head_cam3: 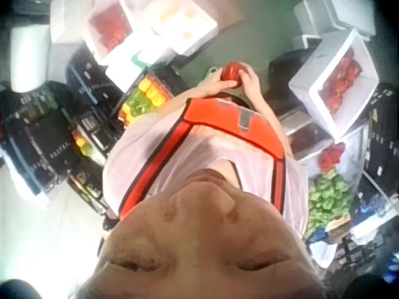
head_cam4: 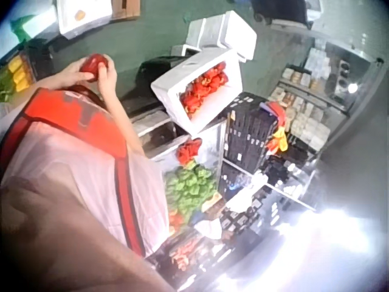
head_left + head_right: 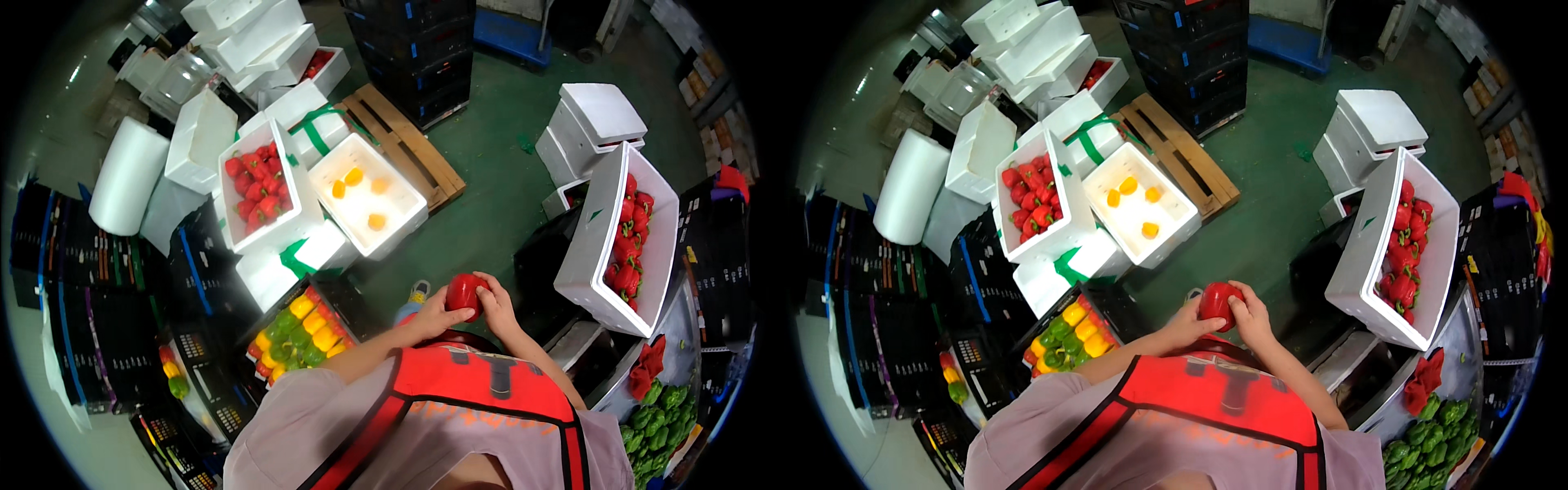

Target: The person sorts green, red, and yellow bell peppers on a metal table, picking them up and placing them onto a digital scale. They also move peppers into white crates on the floor.

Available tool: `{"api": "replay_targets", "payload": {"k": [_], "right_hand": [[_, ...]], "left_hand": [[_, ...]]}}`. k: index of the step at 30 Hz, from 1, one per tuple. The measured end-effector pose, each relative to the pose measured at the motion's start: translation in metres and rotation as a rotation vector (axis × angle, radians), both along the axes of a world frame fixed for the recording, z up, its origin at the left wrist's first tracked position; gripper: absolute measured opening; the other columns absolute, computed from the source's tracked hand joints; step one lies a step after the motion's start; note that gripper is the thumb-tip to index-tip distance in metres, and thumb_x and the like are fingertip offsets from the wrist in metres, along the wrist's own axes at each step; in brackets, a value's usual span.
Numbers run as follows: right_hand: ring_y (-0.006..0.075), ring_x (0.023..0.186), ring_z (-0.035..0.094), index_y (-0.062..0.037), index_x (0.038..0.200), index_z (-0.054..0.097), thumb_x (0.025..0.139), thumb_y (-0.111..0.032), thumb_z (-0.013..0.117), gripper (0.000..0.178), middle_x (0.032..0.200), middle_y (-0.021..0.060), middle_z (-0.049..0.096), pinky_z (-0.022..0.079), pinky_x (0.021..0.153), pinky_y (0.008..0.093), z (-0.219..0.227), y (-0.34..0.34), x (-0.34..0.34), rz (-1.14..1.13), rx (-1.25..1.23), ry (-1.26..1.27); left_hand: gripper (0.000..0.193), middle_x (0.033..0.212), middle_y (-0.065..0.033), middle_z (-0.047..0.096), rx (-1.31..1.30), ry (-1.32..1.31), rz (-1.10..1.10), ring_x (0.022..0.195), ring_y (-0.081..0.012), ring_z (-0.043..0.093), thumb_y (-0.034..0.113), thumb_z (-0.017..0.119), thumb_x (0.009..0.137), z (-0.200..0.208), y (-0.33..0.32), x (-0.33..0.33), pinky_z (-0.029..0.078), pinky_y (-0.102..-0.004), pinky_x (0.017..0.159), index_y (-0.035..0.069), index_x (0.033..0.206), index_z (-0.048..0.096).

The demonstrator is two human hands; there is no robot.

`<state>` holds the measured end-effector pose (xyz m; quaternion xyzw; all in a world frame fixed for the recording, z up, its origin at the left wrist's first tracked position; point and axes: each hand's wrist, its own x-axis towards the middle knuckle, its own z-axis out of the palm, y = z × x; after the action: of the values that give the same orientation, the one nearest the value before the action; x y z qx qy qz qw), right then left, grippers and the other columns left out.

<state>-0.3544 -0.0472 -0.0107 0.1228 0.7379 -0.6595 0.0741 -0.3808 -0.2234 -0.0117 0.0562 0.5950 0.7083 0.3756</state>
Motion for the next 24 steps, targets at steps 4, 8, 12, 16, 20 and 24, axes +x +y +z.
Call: {"api": "replay_targets", "payload": {"k": [4,8,12,16,20,24], "right_hand": [[0.0213,0.102,0.059,-0.0020,0.125,0.053,0.091,-0.021,0.049,0.040,0.111,0.0152,0.063,0.045,0.090,0.0305,0.000,-0.030,-0.040,-0.069,-0.077,-0.017],[0.0187,0.103,0.056,-0.0073,0.135,0.045,0.093,-0.023,0.052,0.045,0.115,0.0105,0.059,0.045,0.089,0.0289,-0.006,-0.054,-0.074,-0.066,-0.348,-0.018],[0.0132,0.098,0.053,-0.0138,0.142,0.036,0.089,-0.026,0.060,0.059,0.114,0.0064,0.055,0.045,0.076,0.0252,0.022,-0.067,-0.105,-0.012,-0.531,-0.241],[0.0154,0.098,0.055,-0.0152,0.143,0.033,0.084,-0.029,0.068,0.070,0.118,0.0074,0.055,0.045,0.072,0.0252,0.014,-0.052,-0.131,-0.034,-0.439,-0.234],[0.0243,0.111,0.053,-0.0126,0.141,0.033,0.080,-0.025,0.073,0.074,0.127,0.0111,0.050,0.052,0.082,0.0385,0.003,0.007,-0.160,-0.384,-0.460,-0.066],[0.0245,0.109,0.056,-0.0090,0.139,0.036,0.075,-0.011,0.076,0.075,0.122,0.0116,0.055,0.049,0.091,0.0373,0.020,0.136,-0.190,-0.702,-0.255,0.215]], "left_hand": [[0.069,0.114,-0.0111,0.059,-0.128,0.032,-0.011,0.103,-0.0169,0.059,0.031,0.075,0.079,0.008,-0.026,-0.047,0.047,-0.0309,0.089,0.001,0.131,0.043],[0.074,0.111,-0.0153,0.063,-0.290,0.237,-0.046,0.100,-0.0226,0.063,0.040,0.076,0.076,0.012,-0.054,-0.089,0.049,-0.0332,0.088,0.000,0.130,0.045],[0.076,0.115,-0.0165,0.062,-0.384,0.301,-0.124,0.104,-0.0265,0.062,0.044,0.074,0.075,0.005,-0.075,-0.127,0.048,-0.0355,0.088,0.003,0.132,0.044],[0.078,0.123,-0.0165,0.055,-0.289,0.329,-0.200,0.101,-0.0224,0.060,0.036,0.072,0.079,-0.001,-0.077,-0.154,0.050,-0.0341,0.085,0.004,0.139,0.034],[0.072,0.121,-0.0120,0.052,-0.307,0.292,-0.125,0.088,-0.0140,0.053,0.032,0.065,0.088,-0.024,-0.070,-0.187,0.047,-0.0278,0.080,0.007,0.144,0.028],[0.077,0.121,-0.0165,0.053,-0.506,0.274,-0.132,0.081,-0.0157,0.060,0.033,0.071,0.084,-0.059,-0.062,-0.219,0.050,-0.0281,0.075,0.003,0.143,0.031]]}}
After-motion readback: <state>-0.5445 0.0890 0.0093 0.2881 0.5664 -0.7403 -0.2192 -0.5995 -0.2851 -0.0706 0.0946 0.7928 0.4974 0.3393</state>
